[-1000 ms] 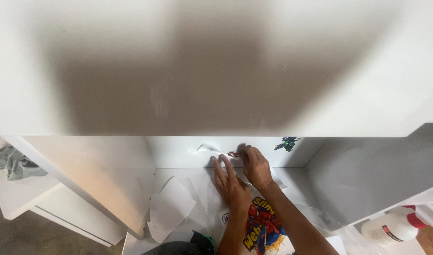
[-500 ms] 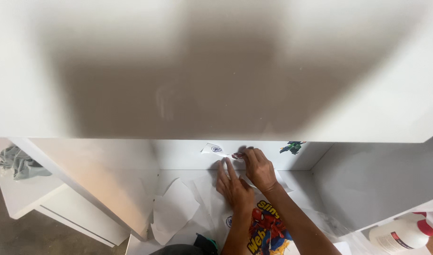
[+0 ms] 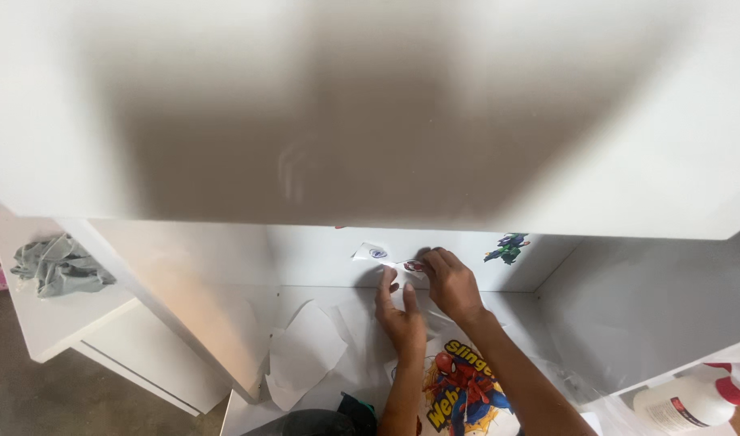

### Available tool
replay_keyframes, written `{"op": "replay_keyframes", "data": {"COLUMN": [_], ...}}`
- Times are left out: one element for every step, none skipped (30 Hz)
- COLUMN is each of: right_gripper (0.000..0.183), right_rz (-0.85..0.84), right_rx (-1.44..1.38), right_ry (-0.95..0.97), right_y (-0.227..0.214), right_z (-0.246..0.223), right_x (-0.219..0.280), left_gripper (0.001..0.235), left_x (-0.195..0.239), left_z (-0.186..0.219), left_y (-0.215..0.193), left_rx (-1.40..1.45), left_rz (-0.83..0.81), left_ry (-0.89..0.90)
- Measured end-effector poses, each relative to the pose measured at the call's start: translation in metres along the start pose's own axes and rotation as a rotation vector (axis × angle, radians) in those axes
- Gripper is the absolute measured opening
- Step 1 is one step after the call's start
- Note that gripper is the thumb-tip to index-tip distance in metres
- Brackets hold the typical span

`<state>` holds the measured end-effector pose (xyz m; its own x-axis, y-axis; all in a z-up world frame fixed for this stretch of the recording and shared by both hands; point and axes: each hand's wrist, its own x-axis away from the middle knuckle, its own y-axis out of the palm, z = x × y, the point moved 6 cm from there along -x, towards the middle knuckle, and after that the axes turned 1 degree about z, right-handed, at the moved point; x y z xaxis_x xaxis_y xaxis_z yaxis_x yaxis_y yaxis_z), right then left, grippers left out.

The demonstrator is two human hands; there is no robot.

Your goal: The person cuts out superhero stickers from a sheet using scissors and applies them to the inside of a white shelf. They peel the backing off each sticker and smooth it onto the surface.

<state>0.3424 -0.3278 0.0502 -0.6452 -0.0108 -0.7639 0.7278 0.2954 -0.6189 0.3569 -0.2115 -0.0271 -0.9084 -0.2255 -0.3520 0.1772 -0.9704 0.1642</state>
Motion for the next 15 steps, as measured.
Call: {"op": "replay_keyframes", "data": {"right_gripper": [0.004, 0.007, 0.007, 0.008, 0.009, 0.009, 0.010, 0.011, 0.011, 0.012, 0.013, 0.013, 0.012, 0.012, 0.012], "right_rz": [-0.067, -0.134, -0.132, -0.175, -0.219, -0.217, -0.275, -0.331, -0.331, -0.309, -0.286, -0.286, -0.274, -0.263, -0.262], "right_rx": [-0.014, -0.028, -0.022, -0.027, -0.033, -0.029, 0.031, 0.092, 0.093, 0.103, 0.112, 0.112, 0.062, 0.011, 0.012], "right_ry": [0.001, 0.001, 0.000, 0.042, 0.085, 0.085, 0.143, 0.201, 0.202, 0.204, 0.204, 0.204, 0.229, 0.254, 0.254], "right_y": [-0.001, -0.002, -0.005, -0.005, -0.005, -0.017, -0.024, -0.032, -0.034, -0.036, -0.038, -0.037, -0.035, -0.033, -0.039], "right_z": [0.001, 0.001, 0.004, 0.009, 0.013, 0.003, -0.004, -0.011, -0.010, -0.009, -0.008, -0.001, 0.007, 0.015, 0.002], "right_x": [-0.001, -0.001, 0.001, 0.003, 0.007, 0.001, -0.003, -0.007, -0.006, -0.006, -0.007, -0.004, 0.000, 0.003, -0.005], "left_gripper": [0.053, 0.055, 0.055, 0.055, 0.056, 0.056, 0.049, 0.043, 0.043, 0.031, 0.023, 0.023, 0.023, 0.022, 0.022], "left_x": [-0.001, 0.001, 0.000, 0.001, 0.002, 0.005, 0.005, 0.006, 0.008, 0.009, 0.009, 0.008, 0.007, 0.006, 0.005], "left_z": [-0.003, -0.005, -0.005, -0.008, -0.012, -0.020, -0.026, -0.033, -0.038, -0.042, -0.047, -0.043, -0.038, -0.034, -0.024], "left_y": [0.000, 0.001, 0.002, 0.002, 0.002, 0.005, 0.005, 0.006, 0.006, 0.006, 0.005, 0.004, 0.003, 0.002, -0.001], "left_rx": [0.126, 0.253, 0.258, 0.342, 0.424, 0.428, 0.460, 0.492, 0.492, 0.498, 0.504, 0.504, 0.487, 0.470, 0.470], "left_rz": [-0.013, -0.026, -0.028, 0.006, 0.040, 0.037, 0.060, 0.083, 0.082, 0.098, 0.114, 0.114, 0.104, 0.094, 0.095], "left_ry": [-0.222, -0.444, -0.443, -0.490, -0.538, -0.538, -0.494, -0.449, -0.449, -0.443, -0.436, -0.435, -0.426, -0.416, -0.416]}}
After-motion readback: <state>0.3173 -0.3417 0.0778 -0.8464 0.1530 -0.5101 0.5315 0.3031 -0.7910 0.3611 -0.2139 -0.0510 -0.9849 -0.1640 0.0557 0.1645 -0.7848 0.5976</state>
